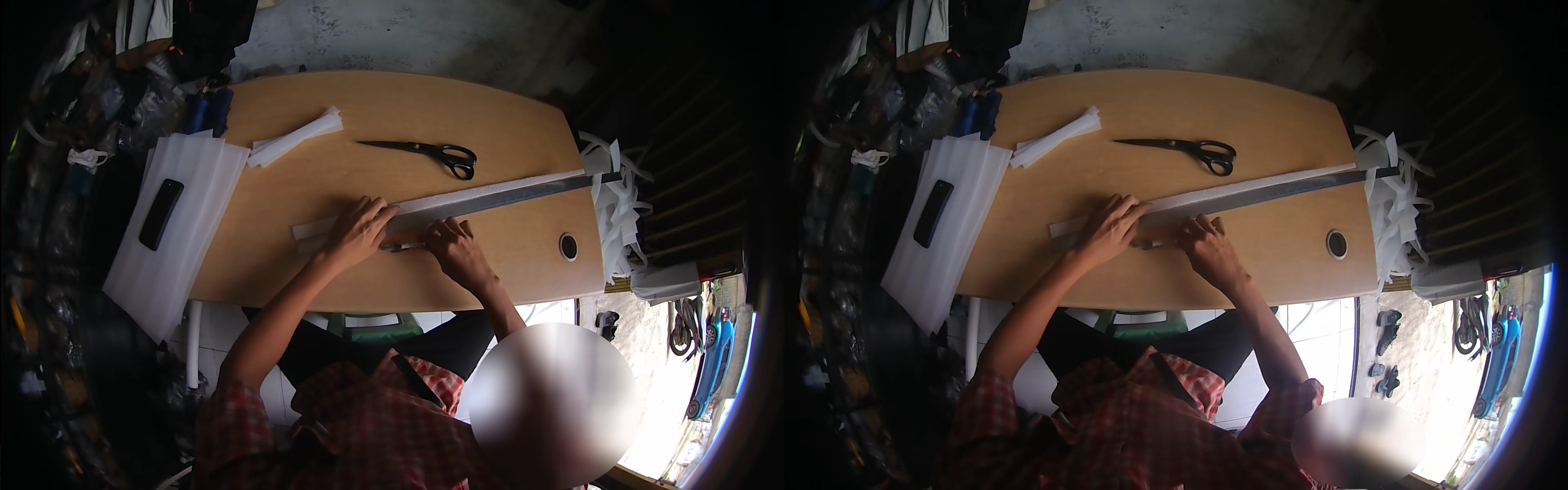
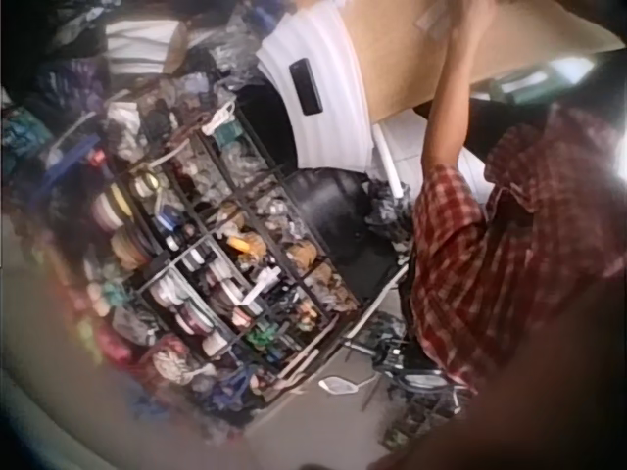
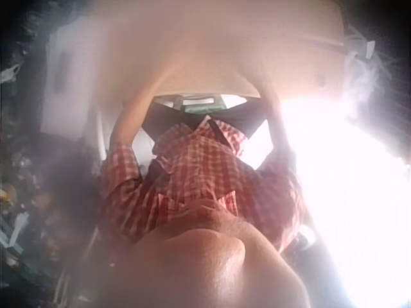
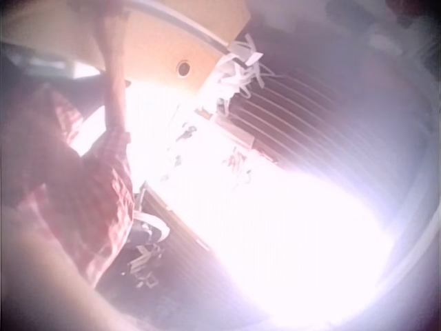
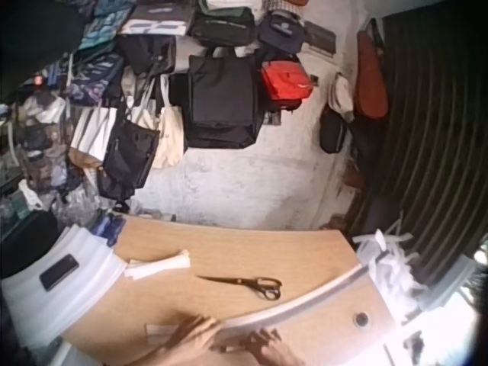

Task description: The person measures and cuts a long white foam strip into shorter segments using a metal ruler, a pen, and scissors. The person repeatedly marks the strip at regular intervals and cuts along the marks, stacking the cut pieces on the table.

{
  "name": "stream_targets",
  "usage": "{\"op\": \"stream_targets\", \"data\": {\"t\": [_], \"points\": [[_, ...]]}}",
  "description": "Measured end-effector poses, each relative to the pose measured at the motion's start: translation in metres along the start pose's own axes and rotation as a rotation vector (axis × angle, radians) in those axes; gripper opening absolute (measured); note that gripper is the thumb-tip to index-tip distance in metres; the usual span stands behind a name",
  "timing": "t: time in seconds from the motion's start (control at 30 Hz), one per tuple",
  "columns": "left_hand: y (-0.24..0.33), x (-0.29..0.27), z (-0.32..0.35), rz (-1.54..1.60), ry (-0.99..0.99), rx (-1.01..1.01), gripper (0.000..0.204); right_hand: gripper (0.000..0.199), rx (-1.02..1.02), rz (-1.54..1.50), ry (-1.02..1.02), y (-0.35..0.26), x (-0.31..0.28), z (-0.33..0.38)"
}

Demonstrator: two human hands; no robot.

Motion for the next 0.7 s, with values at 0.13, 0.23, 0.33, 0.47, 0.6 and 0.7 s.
{"op": "stream_targets", "data": {"t": [0.13,0.23,0.33,0.47,0.6,0.7], "points": [[-0.004,0.006,0.001,0.037,0.029,0.029,0.047,0.016,-0.013,-0.083,0.058,0.008,-0.008,-0.002],[-0.008,0.007,0.009,0.059,0.084,0.036,0.047,0.009,0.179,-0.393,0.232,0.012,-0.02,-0.013],[-0.005,0.009,0.009,0.09,0.139,0.031,0.048,0.02,0.385,-0.684,0.382,0.015,-0.014,-0.019],[-0.002,0.008,0.003,0.104,0.116,0.037,0.047,0.027,0.675,-1.22,0.307,0.017,0.014,-0.037],[0.0,0.006,0.002,0.049,0.045,-0.018,0.042,0.033,0.787,-1.24,0.417,0.021,0.038,-0.061],[-0.002,0.006,0.002,0.055,0.036,-0.02,0.04,0.029,0.767,-1.115,0.389,0.027,0.055,-0.057]]}}
Point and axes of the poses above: each hand's wrist, its own z-axis away from the middle knuckle, its own x-axis out of the palm, y = z × x, the point moved 2 cm from there along -z, towards the middle knuckle, and after that the axes turned 13 degrees about y, right-handed, at the moved point
